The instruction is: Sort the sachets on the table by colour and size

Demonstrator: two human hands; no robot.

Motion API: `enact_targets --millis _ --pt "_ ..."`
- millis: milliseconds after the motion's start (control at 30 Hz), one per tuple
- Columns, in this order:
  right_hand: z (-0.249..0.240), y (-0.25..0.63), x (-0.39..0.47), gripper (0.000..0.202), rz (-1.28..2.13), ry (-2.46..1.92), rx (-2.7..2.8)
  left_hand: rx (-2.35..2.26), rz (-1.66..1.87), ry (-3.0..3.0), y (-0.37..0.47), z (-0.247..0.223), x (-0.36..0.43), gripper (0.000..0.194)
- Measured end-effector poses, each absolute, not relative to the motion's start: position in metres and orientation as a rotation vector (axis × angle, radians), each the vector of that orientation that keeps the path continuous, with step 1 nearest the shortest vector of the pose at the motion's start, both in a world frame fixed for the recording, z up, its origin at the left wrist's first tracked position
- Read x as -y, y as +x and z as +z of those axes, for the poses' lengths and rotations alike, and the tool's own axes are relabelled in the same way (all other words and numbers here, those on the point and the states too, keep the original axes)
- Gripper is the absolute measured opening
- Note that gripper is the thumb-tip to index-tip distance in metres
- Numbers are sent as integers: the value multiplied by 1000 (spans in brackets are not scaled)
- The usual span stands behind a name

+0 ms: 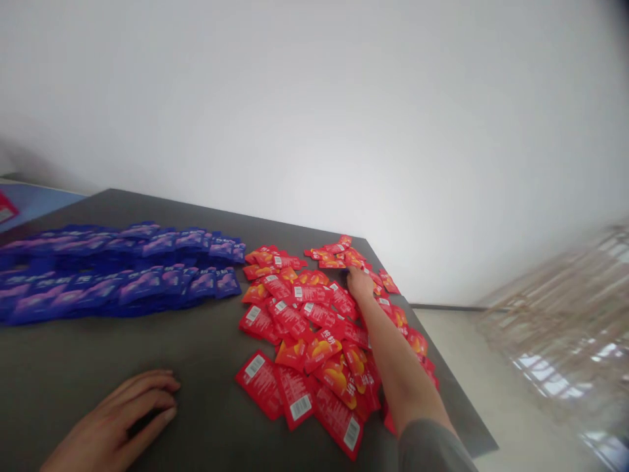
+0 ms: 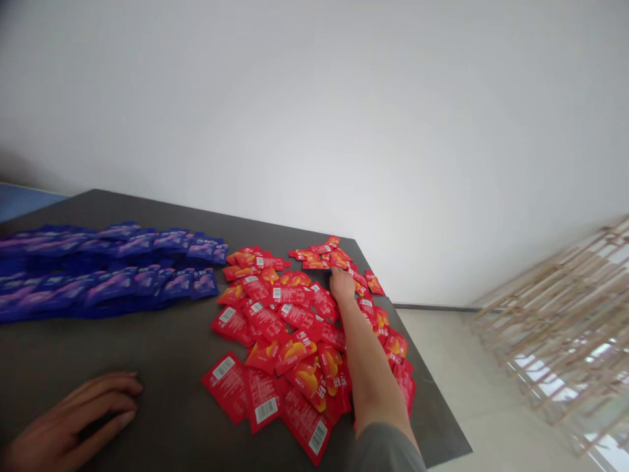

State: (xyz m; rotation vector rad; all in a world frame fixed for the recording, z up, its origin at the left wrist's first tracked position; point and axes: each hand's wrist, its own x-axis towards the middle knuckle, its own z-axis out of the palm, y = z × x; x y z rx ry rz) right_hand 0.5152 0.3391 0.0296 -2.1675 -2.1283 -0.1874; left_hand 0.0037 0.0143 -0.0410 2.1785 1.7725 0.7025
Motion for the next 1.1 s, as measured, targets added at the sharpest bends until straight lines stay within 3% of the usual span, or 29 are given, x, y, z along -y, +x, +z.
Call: enact_targets --millis 167,267,367,533,633,767,900,1100 --pt "42 520 -337 34 -283 -1990 1998 -1654 609 2102 32 7 -8 25" --pt "65 515 -347 29 -132 -1872 1582 -1637 619 2044 41 19 -4 18" --pt "87 479 -350 24 177 -1485 1269 -1637 655 2005 45 21 -2 11" --pt "97 332 -320 41 975 -1097 1293 -1589 697 1963 48 21 0 10" --pt "97 228 -298 33 1298 -1086 1582 -1567 699 1949 48 19 3 12" --pt "103 118 -289 17 1429 -1109 1806 -1542 678 1937 49 18 8 14" --pt "100 50 -294 20 1348 -1213 2073 -1520 616 1929 52 22 10 17" --pt "87 14 -287 6 552 -1268 2553 -1516 509 1929 55 21 10 26"
